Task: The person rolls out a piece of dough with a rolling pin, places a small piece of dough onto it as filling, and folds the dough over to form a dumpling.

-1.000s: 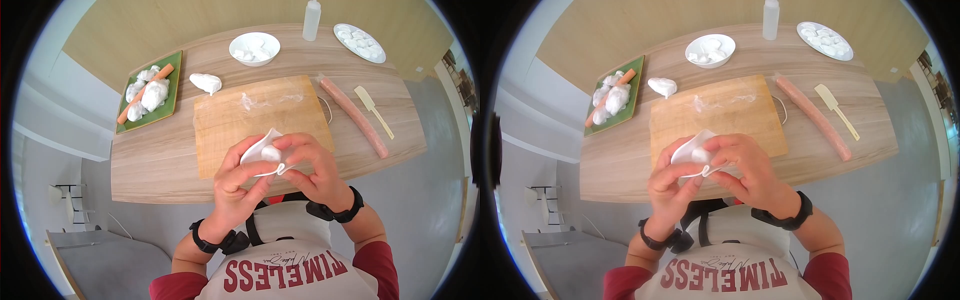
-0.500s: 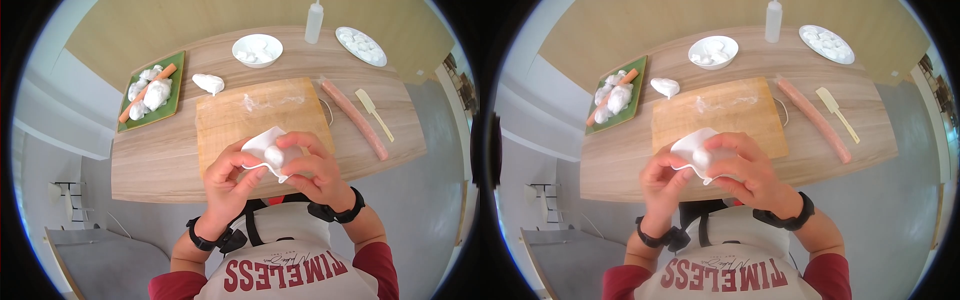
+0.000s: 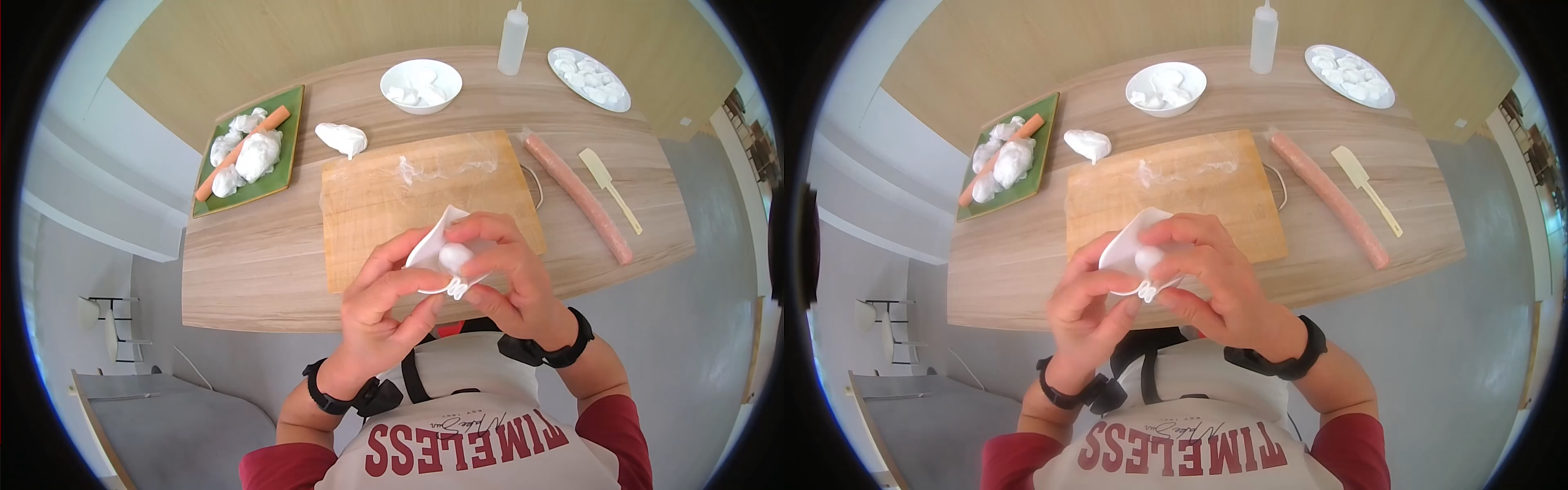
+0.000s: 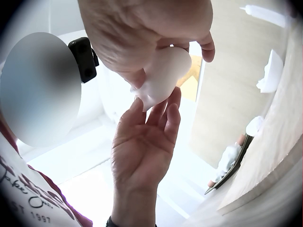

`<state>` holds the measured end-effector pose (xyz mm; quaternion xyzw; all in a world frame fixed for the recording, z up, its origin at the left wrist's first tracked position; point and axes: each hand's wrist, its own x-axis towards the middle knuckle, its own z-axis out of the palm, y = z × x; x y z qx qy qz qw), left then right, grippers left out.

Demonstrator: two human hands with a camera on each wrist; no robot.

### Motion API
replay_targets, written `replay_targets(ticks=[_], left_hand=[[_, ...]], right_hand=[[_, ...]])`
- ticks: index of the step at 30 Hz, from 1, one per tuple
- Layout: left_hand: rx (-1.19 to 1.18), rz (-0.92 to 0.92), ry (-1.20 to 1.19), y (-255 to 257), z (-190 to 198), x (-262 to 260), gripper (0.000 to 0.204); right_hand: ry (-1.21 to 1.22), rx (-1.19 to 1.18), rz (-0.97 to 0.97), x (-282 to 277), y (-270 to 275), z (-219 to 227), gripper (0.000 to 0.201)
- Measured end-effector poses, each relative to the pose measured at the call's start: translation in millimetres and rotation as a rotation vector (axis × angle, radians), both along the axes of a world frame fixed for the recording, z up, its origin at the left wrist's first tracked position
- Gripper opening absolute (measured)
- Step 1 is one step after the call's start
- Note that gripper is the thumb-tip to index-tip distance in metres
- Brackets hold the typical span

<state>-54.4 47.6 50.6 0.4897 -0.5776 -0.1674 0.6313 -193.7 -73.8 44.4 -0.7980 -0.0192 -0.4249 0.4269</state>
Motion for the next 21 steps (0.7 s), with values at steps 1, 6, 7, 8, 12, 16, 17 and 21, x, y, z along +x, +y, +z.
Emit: replay_targets(ticks=[1,6,7,8,12,16,17,21], left_hand=[[0.006,0.005,-0.004,1.0,-2.2,0.8,0.021],[0.02,0.052,0.019,3.7,-3.1,-1.0,0.022],[0.022,0.065,0.018,3.9,-2.7,-1.0,0.022],[0.025,0.078,0.018,4.1,-2.2,-1.2,0.022],[0.036,0.081,0.239,2.4,4.3,-3.7,0.022],[0.098,0.081,-0.102,6.4,10.2,18.3,0.023],[0.131,0.055,-0.154,7.5,12.2,19.9,0.023],[0.12,0.08,-0.189,8.7,18.6,15.2,0.022]], right_hand=[[0.009,0.025,0.0,-0.2,0.3,0.6,0.025],[0.113,-0.096,-0.002,-2.0,0.3,7.2,0.032],[0.118,-0.103,-0.003,-1.6,0.6,6.9,0.035],[0.117,-0.105,-0.003,-1.5,0.2,6.9,0.035],[0.077,-0.08,0.002,-1.7,-2.7,5.4,0.031],[0.093,-0.004,0.05,-3.2,-4.1,7.6,0.027],[0.092,-0.004,0.052,-3.9,-3.9,9.1,0.027],[0.114,0.057,0.115,-4.9,-3.2,12.3,0.025]])
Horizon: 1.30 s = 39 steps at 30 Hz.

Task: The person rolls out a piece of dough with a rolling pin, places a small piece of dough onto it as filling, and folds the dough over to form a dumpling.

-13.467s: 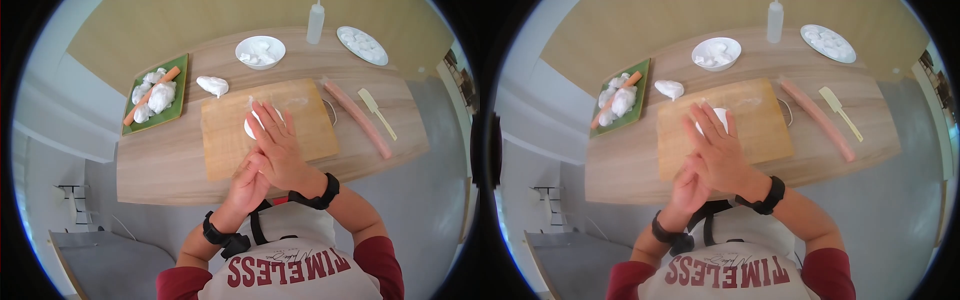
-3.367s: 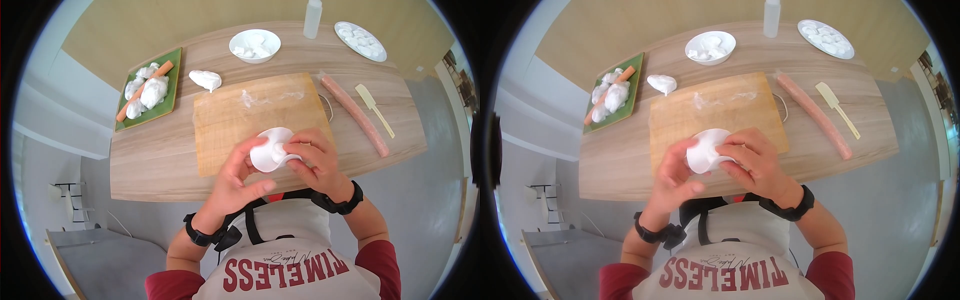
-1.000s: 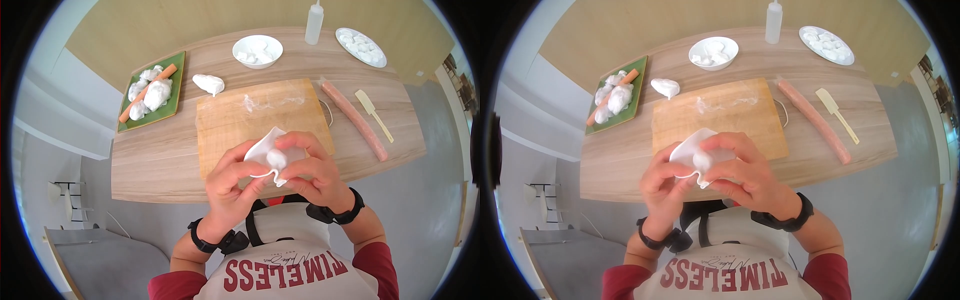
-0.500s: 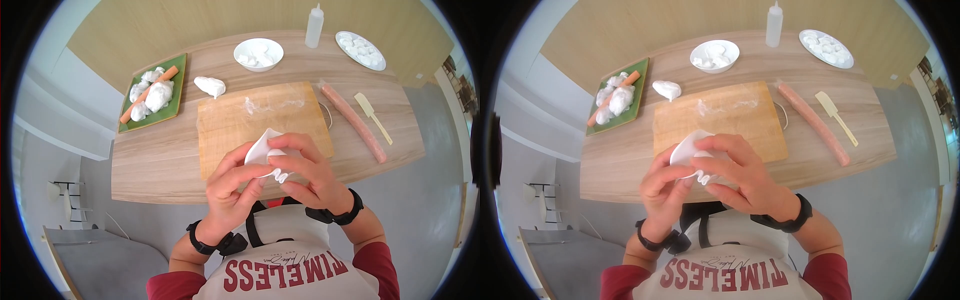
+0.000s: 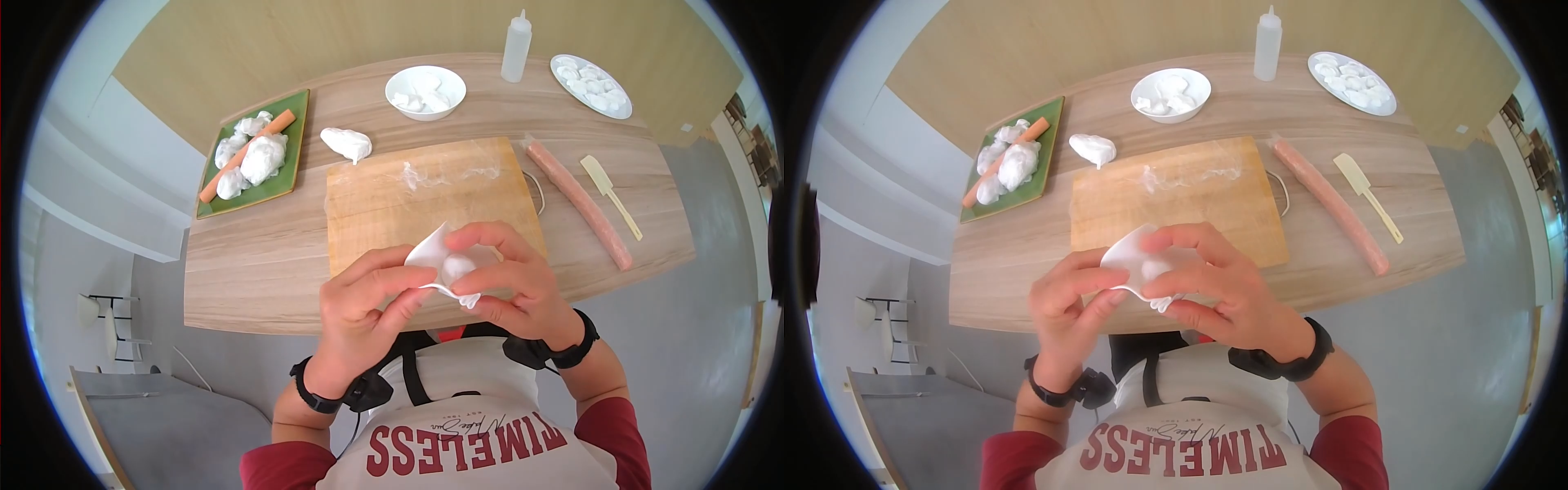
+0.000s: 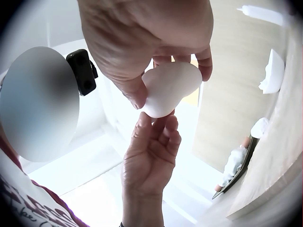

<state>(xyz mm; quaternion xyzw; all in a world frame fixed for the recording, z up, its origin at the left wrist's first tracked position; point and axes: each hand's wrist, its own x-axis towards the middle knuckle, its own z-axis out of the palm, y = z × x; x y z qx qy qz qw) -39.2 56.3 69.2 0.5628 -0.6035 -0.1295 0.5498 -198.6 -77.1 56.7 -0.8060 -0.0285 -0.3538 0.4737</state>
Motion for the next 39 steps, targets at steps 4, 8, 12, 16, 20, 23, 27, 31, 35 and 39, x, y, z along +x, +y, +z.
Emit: replay_targets(ticks=[4,8,12,16,20,23,27,31,35,39], left_hand=[[-0.083,0.114,-0.109,1.0,2.1,-13.6,0.023],[-0.153,0.156,-0.192,1.5,3.3,-20.5,0.026],[-0.157,0.144,-0.195,3.3,6.3,-26.4,0.031],[-0.111,0.078,-0.174,5.0,5.2,-27.6,0.025],[-0.104,0.057,-0.19,4.2,5.0,-29.0,0.024],[-0.067,0.088,-0.168,5.4,9.4,-31.4,0.027],[-0.12,0.097,-0.182,-3.5,11.9,-19.8,0.05],[-0.059,0.063,-0.401,-11.8,28.6,5.2,0.042],[0.013,-0.046,-0.308,-8.6,22.8,13.1,0.027],[0.056,-0.034,-0.245,-7.1,20.3,6.7,0.022]], right_hand=[[0.003,0.013,0.015,0.2,0.9,-2.5,0.016],[-0.048,0.037,-0.013,3.0,4.6,-0.6,0.026],[-0.082,0.046,-0.024,3.5,4.8,-0.4,0.026],[-0.116,0.034,-0.032,4.5,5.6,-1.4,0.029],[-0.13,0.128,-0.035,5.2,8.9,-2.8,0.03],[-0.1,0.107,-0.056,2.9,8.1,-0.6,0.031],[-0.1,0.034,-0.046,1.8,2.8,-0.8,0.032],[-0.077,0.026,-0.008,-2.0,-0.4,0.1,0.033],[-0.046,0.12,0.007,-4.0,-1.0,0.6,0.033],[0.012,0.11,0.018,-3.6,-2.3,-0.3,0.033]])
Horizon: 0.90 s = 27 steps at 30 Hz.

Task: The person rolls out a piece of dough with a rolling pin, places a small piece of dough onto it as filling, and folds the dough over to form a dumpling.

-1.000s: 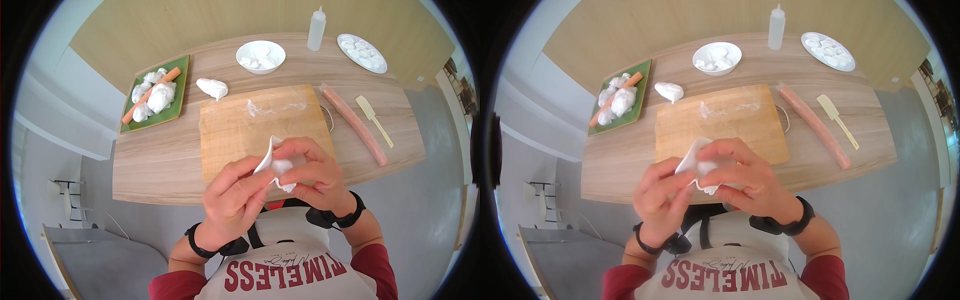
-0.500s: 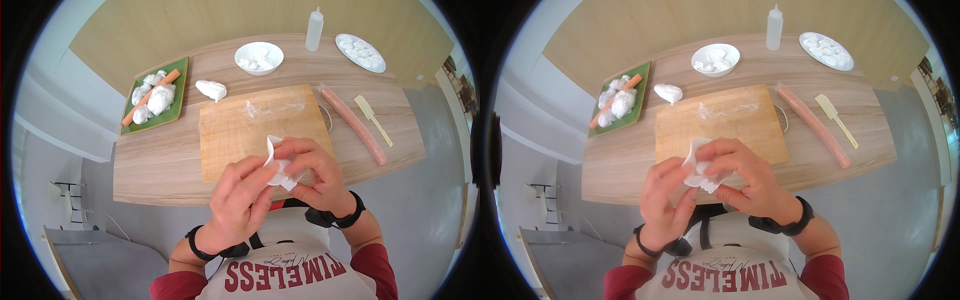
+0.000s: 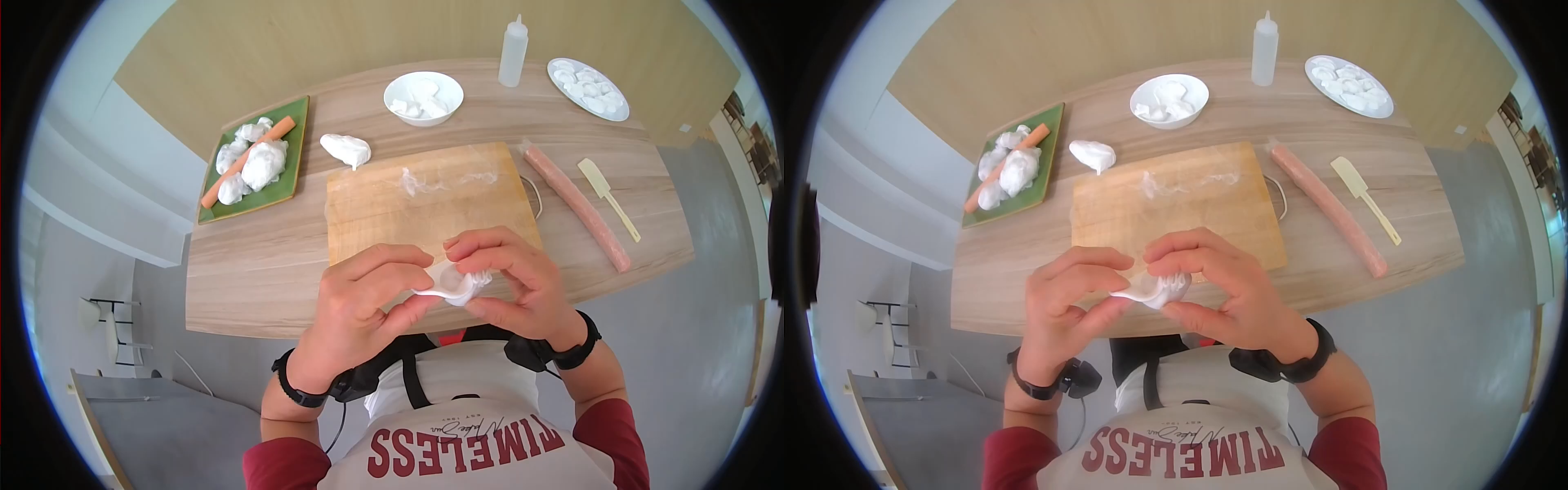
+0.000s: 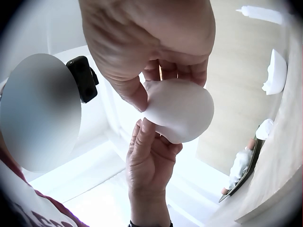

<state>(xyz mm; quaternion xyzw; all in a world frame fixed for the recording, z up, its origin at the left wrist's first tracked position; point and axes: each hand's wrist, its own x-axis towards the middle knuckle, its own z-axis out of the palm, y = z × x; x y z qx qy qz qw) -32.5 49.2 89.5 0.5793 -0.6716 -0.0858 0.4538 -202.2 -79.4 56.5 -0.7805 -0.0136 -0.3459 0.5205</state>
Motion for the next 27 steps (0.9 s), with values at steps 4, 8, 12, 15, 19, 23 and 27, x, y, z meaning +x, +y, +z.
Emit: replay_targets(ticks=[4,8,12,15,19,23,27], left_hand=[[-0.035,-0.036,0.03,-0.6,0.4,4.1,0.022],[-0.005,-0.027,0.091,1.3,4.3,-0.4,0.023],[-0.048,0.014,0.091,0.8,-2.3,-7.1,0.024],[-0.105,0.097,-0.001,2.0,-3.6,-13.2,0.023],[-0.206,0.166,-0.091,3.2,-3.3,-20.5,0.026],[-0.218,0.091,-0.202,5.6,4.7,-19.6,0.027],[-0.183,0.045,-0.246,6.5,9.8,-16.9,0.029]], right_hand=[[-0.061,-0.001,0.004,1.2,-1.9,-6.1,0.029],[-0.08,-0.018,-0.015,1.8,-0.7,-3.7,0.025],[-0.065,-0.007,-0.031,1.4,3.1,-0.4,0.025],[-0.063,-0.058,-0.056,1.6,6.0,2.5,0.027],[-0.073,-0.101,-0.119,1.6,10.5,4.7,0.03],[-0.09,-0.122,-0.129,0.8,13.7,5.6,0.033],[-0.088,-0.142,-0.172,0.4,15.5,4.5,0.037]])
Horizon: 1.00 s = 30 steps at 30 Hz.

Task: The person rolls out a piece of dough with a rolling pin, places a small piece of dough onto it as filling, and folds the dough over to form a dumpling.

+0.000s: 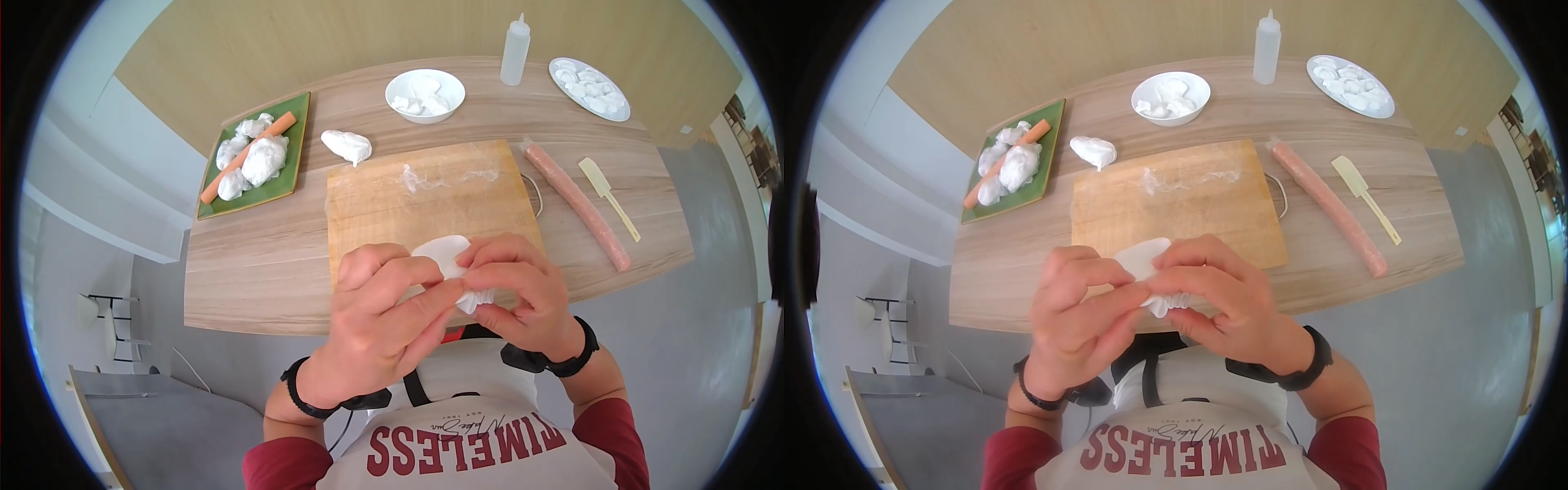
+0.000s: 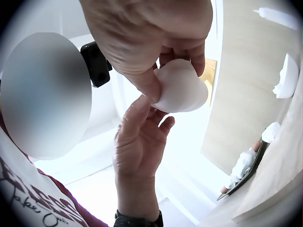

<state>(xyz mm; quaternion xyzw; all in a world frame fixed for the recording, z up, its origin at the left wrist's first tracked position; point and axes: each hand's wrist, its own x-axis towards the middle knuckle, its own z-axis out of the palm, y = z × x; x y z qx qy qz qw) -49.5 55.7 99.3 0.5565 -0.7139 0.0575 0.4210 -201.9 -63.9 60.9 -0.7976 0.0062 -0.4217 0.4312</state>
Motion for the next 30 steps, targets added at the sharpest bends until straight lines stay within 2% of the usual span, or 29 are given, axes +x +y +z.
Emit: replay_targets(ticks=[3,5,6,8,11,15,17,22,30], left_hand=[[0.036,-0.026,-0.039,0.6,-0.4,4.0,0.03],[0.085,-0.021,0.21,-1.3,-5.8,7.3,0.028],[0.084,-0.021,0.21,-3.7,-6.2,10.1,0.028],[0.138,-0.049,0.359,-9.0,-6.2,17.0,0.025],[0.161,-0.12,0.403,-9.7,-13.4,23.3,0.023],[0.132,-0.054,0.429,-5.9,-20.3,14.7,0.023],[0.034,0.055,0.267,-3.7,-17.3,6.9,0.024],[-0.026,0.016,0.137,-0.7,-7.2,3.6,0.028],[-0.046,-0.025,0.013,5.3,-5.0,0.5,0.032]], right_hand=[[0.01,-0.084,-0.011,-2.1,-2.5,3.4,0.039],[0.027,-0.133,-0.013,-3.6,-4.6,4.9,0.039],[0.019,-0.126,-0.012,-3.8,-5.8,4.2,0.039],[0.01,-0.122,-0.009,-4.3,-7.0,3.6,0.038],[0.011,-0.075,-0.005,-4.2,-7.2,4.4,0.038],[0.019,-0.111,0.023,-2.7,-6.6,7.2,0.035],[0.011,-0.161,0.05,-1.6,-5.7,9.2,0.034],[-0.047,-0.278,0.022,2.3,-3.3,8.9,0.033],[-0.019,-0.27,-0.018,0.2,0.6,9.8,0.028]])
